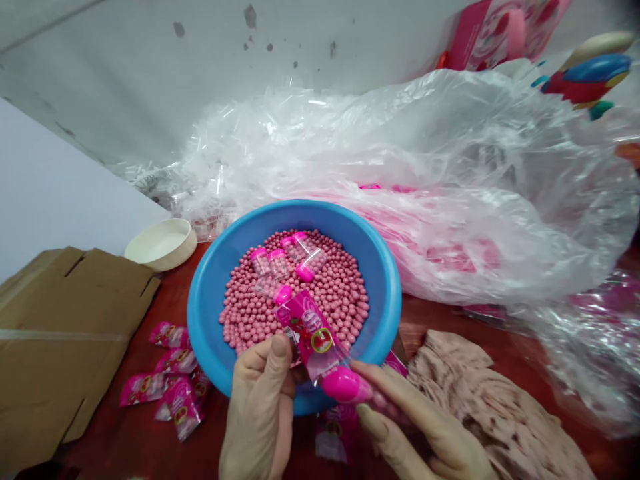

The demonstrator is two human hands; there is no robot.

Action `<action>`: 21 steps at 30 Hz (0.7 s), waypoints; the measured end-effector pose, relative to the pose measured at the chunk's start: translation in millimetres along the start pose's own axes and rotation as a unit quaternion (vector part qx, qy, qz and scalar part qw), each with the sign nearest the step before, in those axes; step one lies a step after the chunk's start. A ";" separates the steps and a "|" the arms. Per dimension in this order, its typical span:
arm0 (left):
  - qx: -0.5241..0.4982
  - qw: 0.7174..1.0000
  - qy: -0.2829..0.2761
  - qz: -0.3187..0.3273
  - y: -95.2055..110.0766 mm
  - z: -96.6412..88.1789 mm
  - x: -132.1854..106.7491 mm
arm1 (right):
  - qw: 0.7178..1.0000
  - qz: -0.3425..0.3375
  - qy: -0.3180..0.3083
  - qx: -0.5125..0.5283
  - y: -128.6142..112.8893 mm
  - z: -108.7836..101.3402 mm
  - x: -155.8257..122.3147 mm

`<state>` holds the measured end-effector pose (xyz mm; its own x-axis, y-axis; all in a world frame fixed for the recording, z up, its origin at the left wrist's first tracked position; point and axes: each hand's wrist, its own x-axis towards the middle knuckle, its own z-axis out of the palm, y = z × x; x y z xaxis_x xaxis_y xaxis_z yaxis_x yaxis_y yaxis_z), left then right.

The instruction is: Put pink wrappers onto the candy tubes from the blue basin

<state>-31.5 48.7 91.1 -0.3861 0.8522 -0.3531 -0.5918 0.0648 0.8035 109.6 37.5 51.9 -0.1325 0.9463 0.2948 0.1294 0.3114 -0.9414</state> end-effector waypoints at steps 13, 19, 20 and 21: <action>0.018 0.999 0.018 -0.023 4.6 -2.1 12.1 | 0.985 -0.059 0.108 -0.119 -6.9 12.0 12.3; 0.041 0.998 0.011 -0.039 8.5 1.1 11.3 | 0.983 -0.054 0.127 -0.123 -9.4 13.5 7.2; 0.040 0.998 0.010 -0.042 8.4 1.7 10.7 | 0.983 -0.054 0.124 -0.127 -9.1 12.2 6.5; 0.039 0.998 0.008 -0.046 8.2 2.0 10.2 | 0.983 -0.059 0.116 -0.131 -8.7 10.4 6.4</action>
<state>-38.9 58.9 95.0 -0.3447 0.8323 -0.4341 -0.5686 0.1828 0.8021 97.5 40.0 60.3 0.0608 0.8870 0.4578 0.3797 0.4036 -0.8324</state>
